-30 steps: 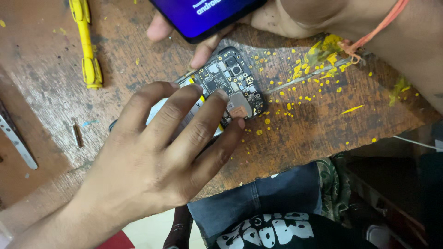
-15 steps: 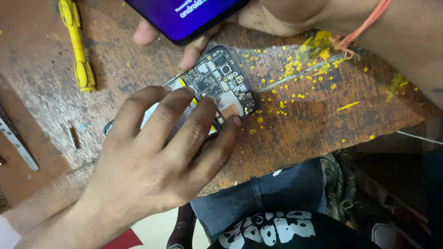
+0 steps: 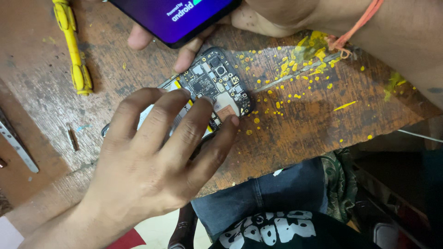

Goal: The person uses tweezers to manipulate small components on the motherboard of a disassembled smartphone. They then pick up a second smartphone, which displays a boot screen, and use a yellow screwdriver to work on its internal components. The person handles the phone casing and internal parts throughout the process.

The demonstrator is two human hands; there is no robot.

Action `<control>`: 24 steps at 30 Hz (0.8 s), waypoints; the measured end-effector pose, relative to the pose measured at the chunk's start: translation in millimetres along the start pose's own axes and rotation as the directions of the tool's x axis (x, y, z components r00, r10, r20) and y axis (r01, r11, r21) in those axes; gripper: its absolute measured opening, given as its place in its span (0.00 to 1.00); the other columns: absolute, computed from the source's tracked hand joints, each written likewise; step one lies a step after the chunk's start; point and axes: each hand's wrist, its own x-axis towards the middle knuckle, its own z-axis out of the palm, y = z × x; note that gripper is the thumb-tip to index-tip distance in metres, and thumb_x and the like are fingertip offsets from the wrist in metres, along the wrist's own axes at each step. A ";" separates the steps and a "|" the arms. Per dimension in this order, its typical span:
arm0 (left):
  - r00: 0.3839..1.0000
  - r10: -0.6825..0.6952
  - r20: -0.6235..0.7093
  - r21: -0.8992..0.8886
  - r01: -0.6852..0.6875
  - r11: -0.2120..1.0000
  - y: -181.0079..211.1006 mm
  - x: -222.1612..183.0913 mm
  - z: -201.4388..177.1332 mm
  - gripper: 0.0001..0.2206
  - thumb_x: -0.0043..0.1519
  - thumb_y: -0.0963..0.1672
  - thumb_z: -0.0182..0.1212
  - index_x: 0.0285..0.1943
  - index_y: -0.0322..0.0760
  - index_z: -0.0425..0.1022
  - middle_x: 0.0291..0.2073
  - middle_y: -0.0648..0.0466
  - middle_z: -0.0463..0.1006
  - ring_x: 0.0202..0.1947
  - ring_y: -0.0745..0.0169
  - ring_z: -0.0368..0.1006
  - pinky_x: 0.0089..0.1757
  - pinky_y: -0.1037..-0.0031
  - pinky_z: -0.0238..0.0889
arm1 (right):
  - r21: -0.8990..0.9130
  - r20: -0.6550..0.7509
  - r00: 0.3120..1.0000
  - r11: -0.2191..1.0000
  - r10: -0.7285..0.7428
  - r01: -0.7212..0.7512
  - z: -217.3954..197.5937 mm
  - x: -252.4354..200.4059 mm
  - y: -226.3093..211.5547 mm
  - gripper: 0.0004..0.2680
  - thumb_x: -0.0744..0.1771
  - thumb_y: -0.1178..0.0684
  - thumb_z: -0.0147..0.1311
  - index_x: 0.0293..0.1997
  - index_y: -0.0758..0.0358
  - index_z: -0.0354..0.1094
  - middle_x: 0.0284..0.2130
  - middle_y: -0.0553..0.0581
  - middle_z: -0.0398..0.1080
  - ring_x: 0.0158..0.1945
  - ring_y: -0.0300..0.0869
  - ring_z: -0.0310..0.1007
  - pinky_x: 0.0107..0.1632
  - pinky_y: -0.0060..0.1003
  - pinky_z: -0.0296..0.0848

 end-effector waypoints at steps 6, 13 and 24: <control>0.999 0.011 -0.030 0.026 -0.011 1.000 5.8 0.2 3.0 0.16 0.57 0.44 0.64 0.54 0.37 0.81 0.47 0.48 0.74 0.49 0.50 0.71 0.47 0.60 0.67 | 0.005 0.002 1.000 1.000 0.012 -0.012 2.4 3.8 -0.8 0.27 0.74 0.29 0.45 0.68 0.70 0.59 0.61 0.69 0.67 0.62 0.49 0.72 0.58 0.41 0.79; 0.987 -0.150 -0.059 -0.321 0.123 0.939 3.7 -3.4 7.6 0.21 0.51 0.46 0.71 0.53 0.35 0.80 0.48 0.47 0.72 0.50 0.48 0.67 0.52 0.50 0.61 | 0.013 0.000 1.000 1.000 0.020 -0.020 3.2 8.7 3.7 0.27 0.74 0.30 0.45 0.68 0.70 0.59 0.61 0.69 0.67 0.62 0.48 0.72 0.58 0.40 0.79; 0.948 -0.315 -0.048 -0.512 0.248 0.822 5.1 0.3 6.3 0.18 0.52 0.41 0.74 0.51 0.34 0.81 0.46 0.50 0.75 0.52 0.47 0.68 0.53 0.54 0.58 | 0.013 -0.011 1.000 1.000 0.021 -0.021 1.8 5.3 4.8 0.27 0.74 0.30 0.45 0.68 0.70 0.59 0.61 0.69 0.67 0.61 0.48 0.73 0.57 0.40 0.79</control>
